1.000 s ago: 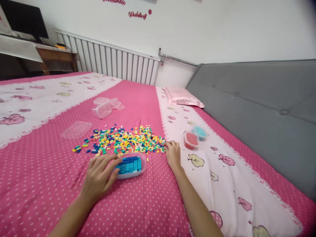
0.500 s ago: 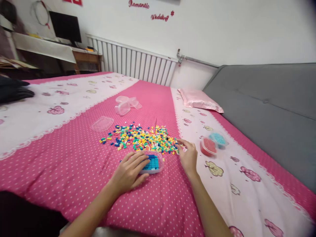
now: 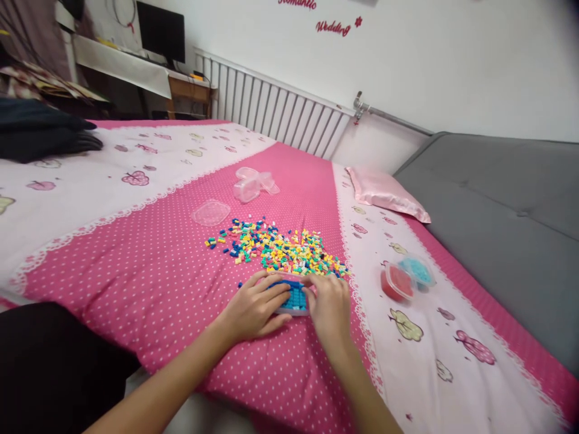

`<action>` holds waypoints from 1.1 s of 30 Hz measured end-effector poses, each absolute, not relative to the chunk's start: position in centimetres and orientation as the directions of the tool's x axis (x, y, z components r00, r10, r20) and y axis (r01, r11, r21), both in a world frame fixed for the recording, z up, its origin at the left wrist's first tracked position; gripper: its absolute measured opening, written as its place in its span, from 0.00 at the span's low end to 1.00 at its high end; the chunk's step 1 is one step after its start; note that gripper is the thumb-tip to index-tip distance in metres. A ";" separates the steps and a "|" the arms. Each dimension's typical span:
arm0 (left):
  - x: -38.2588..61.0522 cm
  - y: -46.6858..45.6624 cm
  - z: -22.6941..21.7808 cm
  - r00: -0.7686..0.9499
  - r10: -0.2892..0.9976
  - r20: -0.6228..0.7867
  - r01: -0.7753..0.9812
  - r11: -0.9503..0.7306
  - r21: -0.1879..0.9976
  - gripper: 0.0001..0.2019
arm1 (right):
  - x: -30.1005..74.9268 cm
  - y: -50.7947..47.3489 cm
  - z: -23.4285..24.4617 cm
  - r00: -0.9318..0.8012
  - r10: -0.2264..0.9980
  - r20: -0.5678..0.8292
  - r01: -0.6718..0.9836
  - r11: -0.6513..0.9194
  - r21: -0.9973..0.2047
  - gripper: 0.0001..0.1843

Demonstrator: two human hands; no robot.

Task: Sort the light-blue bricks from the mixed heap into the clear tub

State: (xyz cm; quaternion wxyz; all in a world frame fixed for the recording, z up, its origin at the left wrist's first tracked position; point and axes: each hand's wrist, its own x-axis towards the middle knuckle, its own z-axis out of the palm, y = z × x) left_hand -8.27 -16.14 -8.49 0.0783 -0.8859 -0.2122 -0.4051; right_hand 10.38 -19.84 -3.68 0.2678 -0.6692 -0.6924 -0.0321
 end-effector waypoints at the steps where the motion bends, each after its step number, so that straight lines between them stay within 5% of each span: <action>1: -8.3 -16.1 -8.5 0.583 0.313 0.750 0.440 -0.897 0.032 0.17 | 10.4 -19.8 -3.7 0.040 0.912 0.408 0.949 0.094 -0.302 0.11; 33: -8.0 -16.1 -8.1 0.591 0.308 0.746 0.425 -0.904 0.036 0.17 | 9.9 -19.6 -2.7 -0.003 0.957 0.292 0.958 0.086 -0.272 0.06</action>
